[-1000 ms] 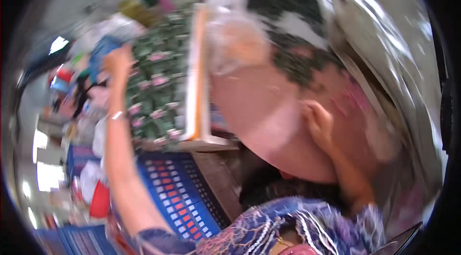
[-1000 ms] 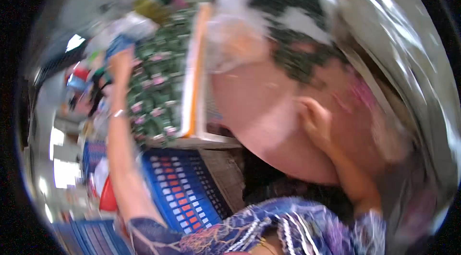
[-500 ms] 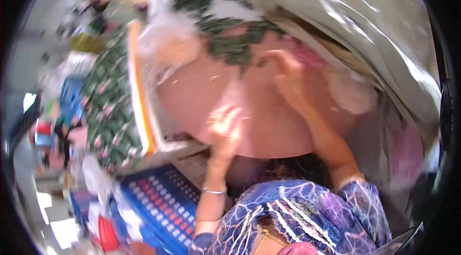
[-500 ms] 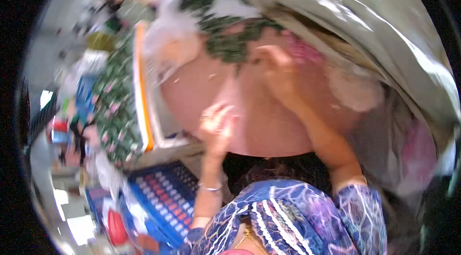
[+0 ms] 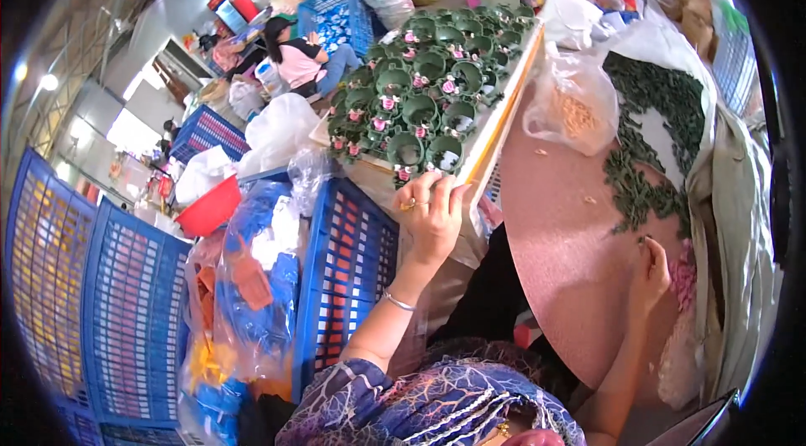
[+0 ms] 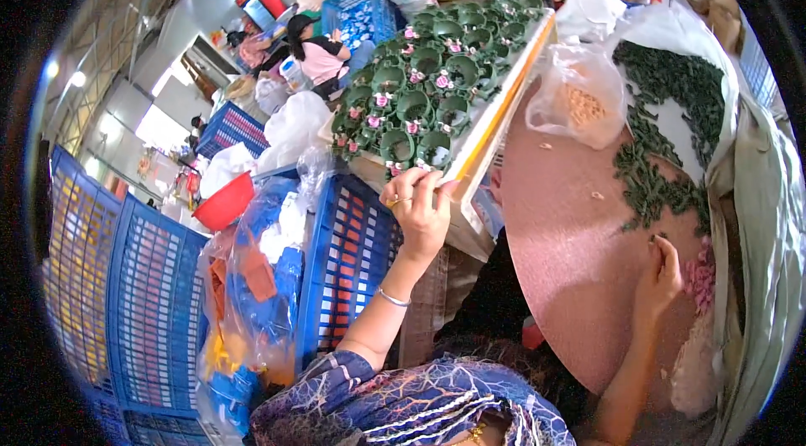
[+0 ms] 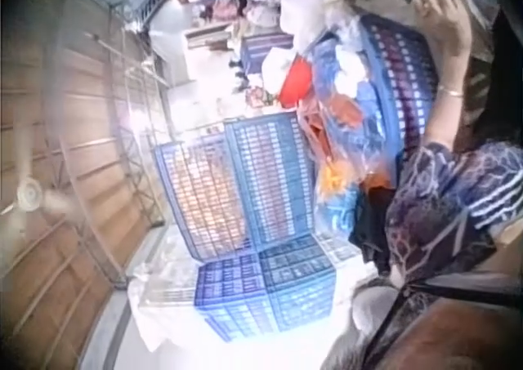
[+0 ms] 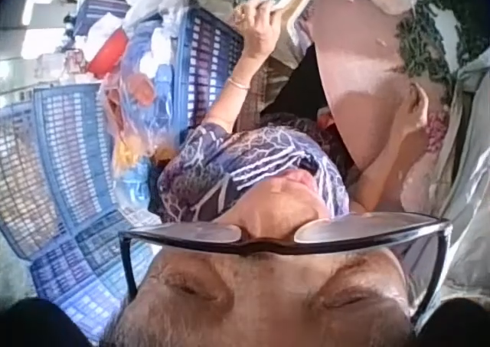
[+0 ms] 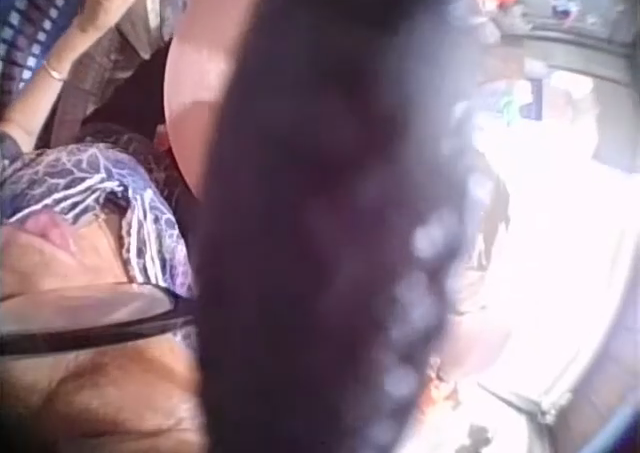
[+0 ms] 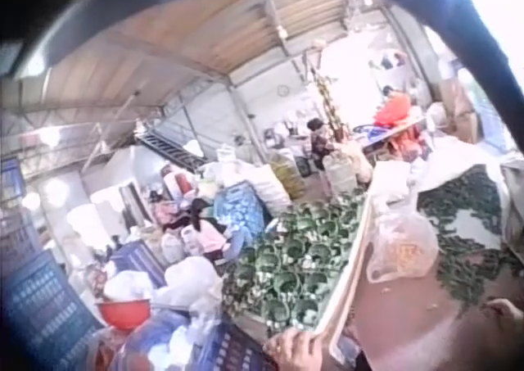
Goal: Decorating green frog-shaped plastic rings with small artificial pink flowers and beads by hand.
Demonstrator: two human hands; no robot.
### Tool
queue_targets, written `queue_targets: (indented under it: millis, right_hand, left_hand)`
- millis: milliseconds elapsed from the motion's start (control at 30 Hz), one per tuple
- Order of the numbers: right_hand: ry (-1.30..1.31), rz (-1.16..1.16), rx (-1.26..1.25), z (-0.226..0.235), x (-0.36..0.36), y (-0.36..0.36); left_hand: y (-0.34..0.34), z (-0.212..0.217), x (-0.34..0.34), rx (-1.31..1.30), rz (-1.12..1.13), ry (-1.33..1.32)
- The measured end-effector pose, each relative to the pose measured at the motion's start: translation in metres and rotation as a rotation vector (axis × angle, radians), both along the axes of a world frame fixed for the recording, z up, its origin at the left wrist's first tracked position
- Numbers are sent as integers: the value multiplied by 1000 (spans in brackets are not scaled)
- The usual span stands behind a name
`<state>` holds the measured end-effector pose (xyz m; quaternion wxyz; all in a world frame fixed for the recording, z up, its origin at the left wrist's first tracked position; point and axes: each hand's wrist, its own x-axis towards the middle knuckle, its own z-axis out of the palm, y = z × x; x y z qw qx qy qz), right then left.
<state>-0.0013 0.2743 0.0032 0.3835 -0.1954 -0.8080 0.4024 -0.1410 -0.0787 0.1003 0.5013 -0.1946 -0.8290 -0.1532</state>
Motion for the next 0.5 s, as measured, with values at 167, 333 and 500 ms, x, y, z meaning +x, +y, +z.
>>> queue_targets:
  millis: [167,333,500]
  right_hand:
    - [-62,57,64,31,-17,-27]
    - [23,60,135,23,-22,-22]
    - [72,75,133,27,-10,-24]
  left_hand:
    - [13,-4,12,11,-169,70]
    - [108,-29,-13,-26,-628,-376]
    - [194,-90,-59,-108,-712,-590]
